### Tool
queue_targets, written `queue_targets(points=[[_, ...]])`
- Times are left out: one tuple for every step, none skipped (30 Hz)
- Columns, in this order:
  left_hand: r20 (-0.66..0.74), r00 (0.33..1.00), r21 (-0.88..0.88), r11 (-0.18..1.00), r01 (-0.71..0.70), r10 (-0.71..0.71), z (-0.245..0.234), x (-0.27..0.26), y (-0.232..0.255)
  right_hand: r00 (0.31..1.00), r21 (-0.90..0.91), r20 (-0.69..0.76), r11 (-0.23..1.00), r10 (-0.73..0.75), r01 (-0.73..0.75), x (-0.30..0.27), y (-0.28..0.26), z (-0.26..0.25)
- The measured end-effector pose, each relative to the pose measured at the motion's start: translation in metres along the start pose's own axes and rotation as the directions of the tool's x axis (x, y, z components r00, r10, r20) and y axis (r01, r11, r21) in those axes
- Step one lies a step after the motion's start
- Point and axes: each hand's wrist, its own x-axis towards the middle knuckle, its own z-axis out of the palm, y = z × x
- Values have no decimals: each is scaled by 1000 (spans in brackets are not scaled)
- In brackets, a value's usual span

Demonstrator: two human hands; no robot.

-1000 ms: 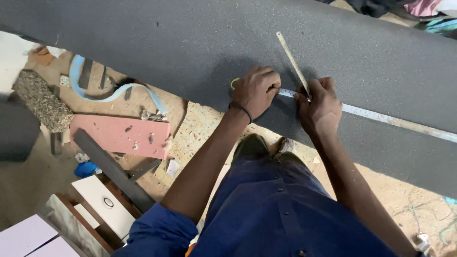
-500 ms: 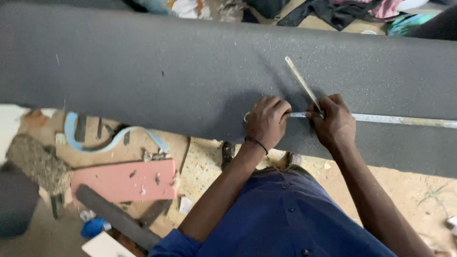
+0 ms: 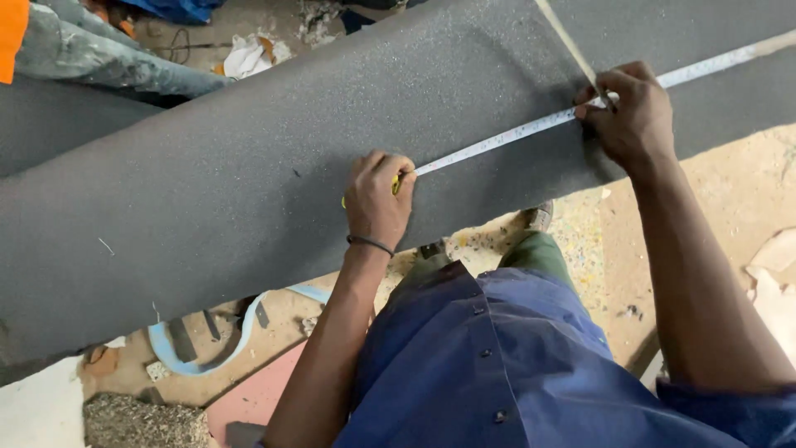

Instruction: The person applies a liquid from a yellow plastic bottle onto a dark foam piece. They then use a metal ruler and a pencil to measure and mark lines on a large, light-blue foam cushion, preparing it for cutting.

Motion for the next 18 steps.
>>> queue_targets(points=[[-20,1000,-8,1000,-13,13,-1,-2,-1,999,40,-22,998,-36,37,1,3,1],[-16,1000,-13,1000,-15,14,-5,-2,0,999,37,-22,999,-31,31,-4,4,4],[4,1000,-23,1000,7,-7,-7,1,2,998,44,-39,998,-43,45,-3,5,4],[24,999,-33,999,29,-28,-10,4,5,997,50,-56,997,-55,58,-3,7,4],[19,999,-37,999,28,-27,-10,5,6,997,45,-58,997,-59,61,-3,6,3],[-2,1000,-15,1000,21,-21,-11,6,7,996,74,-60,995,-63,67,-3,4,2],[-22,1000,9,1000,15,-15,-11,6,8,996,105,-62,992,-68,74,-3,3,2],[-27,1000,7,1000,15,-15,-11,4,9,995,102,-63,992,-72,78,-5,0,-1],[-32,999,-5,1000,9,-9,-11,3,9,998,113,-33,992,-48,51,-5,-4,-4],[-38,999,-18,1000,3,-3,-11,4,9,1000,122,-3,992,-24,24,-4,-8,-7],[-46,999,-18,1000,2,-3,-12,3,10,999,120,-6,992,-31,32,-4,-10,-7],[-38,999,0,1000,23,-23,-12,3,11,1000,135,-12,991,-13,15,-5,-12,-6],[-29,999,15,999,47,-46,-12,2,13,1000,148,-14,989,6,-4,-6,-13,-7],[-35,998,13,999,50,-49,-11,4,11,1000,144,-13,990,0,2,-4,-13,-7],[-29,998,17,999,52,-51,-9,3,10,1000,129,-20,992,-7,9,-5,-12,-6],[-23,998,21,998,54,-54,-8,2,9,1000,115,-26,993,-13,16,-5,-12,-6],[-33,998,22,998,62,-61,-6,0,6,999,114,-23,993,-25,27,-7,-12,-6],[-26,998,18,998,55,-55,-4,-1,4,1000,133,-16,991,-20,22,-7,-12,-7]])
